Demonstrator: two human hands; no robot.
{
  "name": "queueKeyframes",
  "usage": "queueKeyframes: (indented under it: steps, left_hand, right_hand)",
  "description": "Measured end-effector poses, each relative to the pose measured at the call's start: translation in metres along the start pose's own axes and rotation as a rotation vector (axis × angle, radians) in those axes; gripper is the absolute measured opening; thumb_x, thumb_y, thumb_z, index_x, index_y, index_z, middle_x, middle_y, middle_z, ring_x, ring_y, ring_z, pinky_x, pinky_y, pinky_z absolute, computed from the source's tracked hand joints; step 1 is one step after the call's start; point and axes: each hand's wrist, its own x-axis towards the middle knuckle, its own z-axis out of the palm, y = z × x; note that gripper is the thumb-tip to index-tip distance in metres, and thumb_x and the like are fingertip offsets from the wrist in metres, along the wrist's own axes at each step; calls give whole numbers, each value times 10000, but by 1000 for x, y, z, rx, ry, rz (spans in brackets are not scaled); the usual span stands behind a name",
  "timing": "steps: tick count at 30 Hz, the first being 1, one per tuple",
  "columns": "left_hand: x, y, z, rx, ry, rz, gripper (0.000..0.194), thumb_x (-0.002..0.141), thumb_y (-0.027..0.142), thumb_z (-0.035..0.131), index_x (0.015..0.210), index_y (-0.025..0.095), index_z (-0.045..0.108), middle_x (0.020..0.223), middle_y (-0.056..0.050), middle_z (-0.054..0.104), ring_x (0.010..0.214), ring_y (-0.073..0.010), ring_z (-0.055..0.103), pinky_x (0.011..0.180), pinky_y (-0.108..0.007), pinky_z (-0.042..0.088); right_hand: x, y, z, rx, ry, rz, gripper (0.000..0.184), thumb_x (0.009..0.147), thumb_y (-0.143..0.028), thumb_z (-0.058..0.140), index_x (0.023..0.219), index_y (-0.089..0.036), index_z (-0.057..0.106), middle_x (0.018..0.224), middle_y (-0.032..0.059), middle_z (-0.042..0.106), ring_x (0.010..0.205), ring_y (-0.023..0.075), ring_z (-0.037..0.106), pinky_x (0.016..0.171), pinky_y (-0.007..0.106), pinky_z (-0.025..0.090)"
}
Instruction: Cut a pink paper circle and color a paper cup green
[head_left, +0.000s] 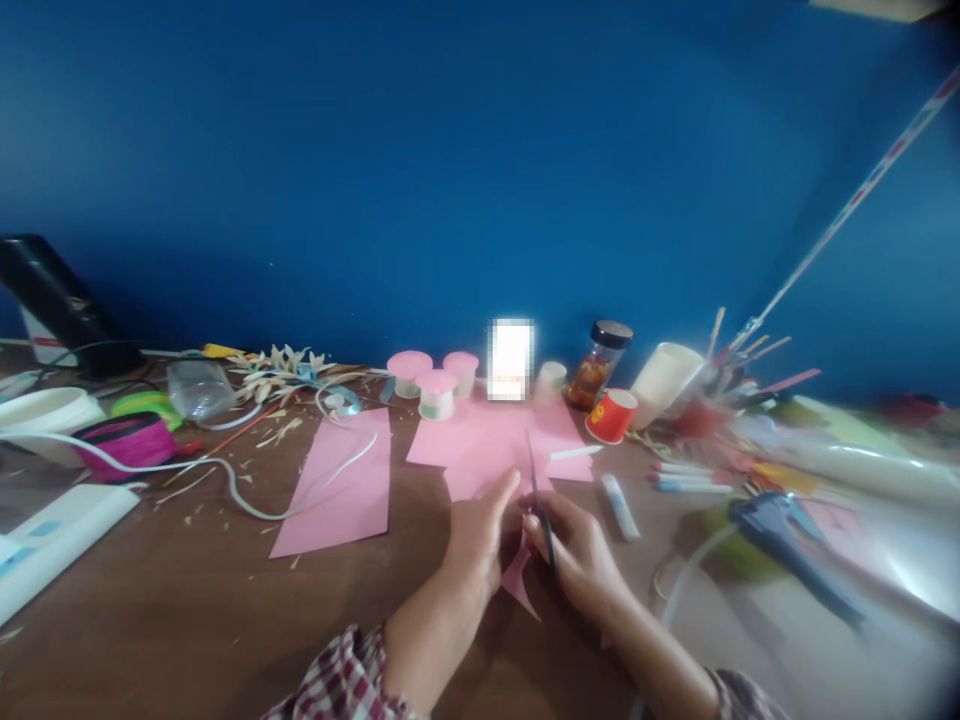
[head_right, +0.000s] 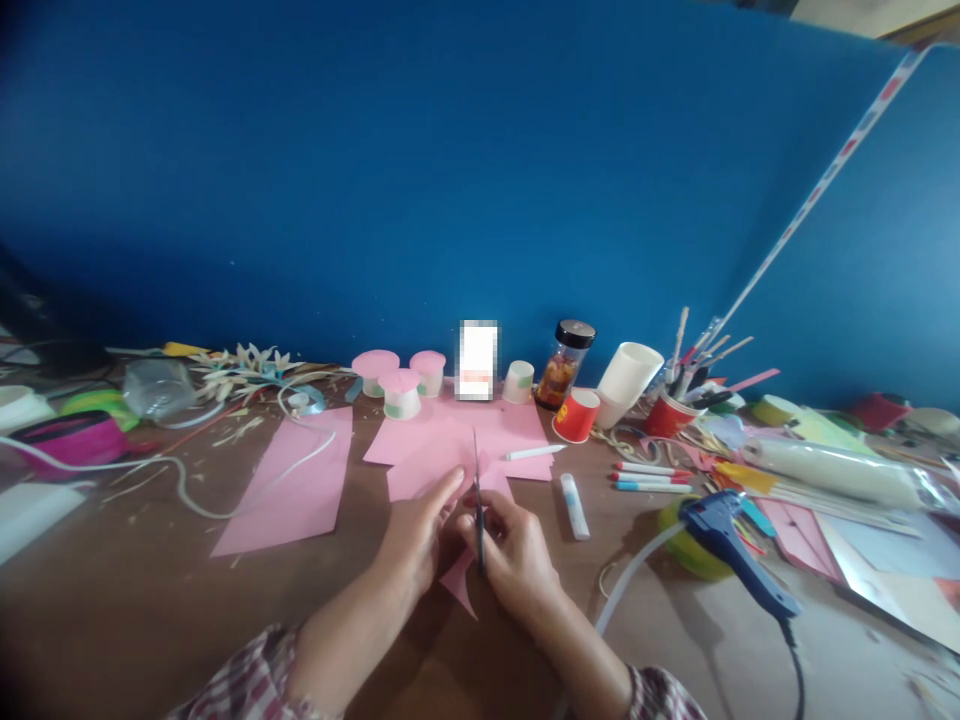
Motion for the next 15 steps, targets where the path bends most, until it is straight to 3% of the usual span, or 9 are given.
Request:
queueKeyframes:
  steps: [15]
  left_hand:
    - [2, 0, -2, 7, 12, 9, 256, 605, 257, 791, 742, 115, 628, 551, -5, 594, 485, -144, 592, 473, -257, 499]
  right_hand:
    - [0, 0, 1, 9, 10, 25, 305, 851, -363, 583, 1045, -134, 633, 694, 17, 612, 638, 158, 557, 604, 250, 454]
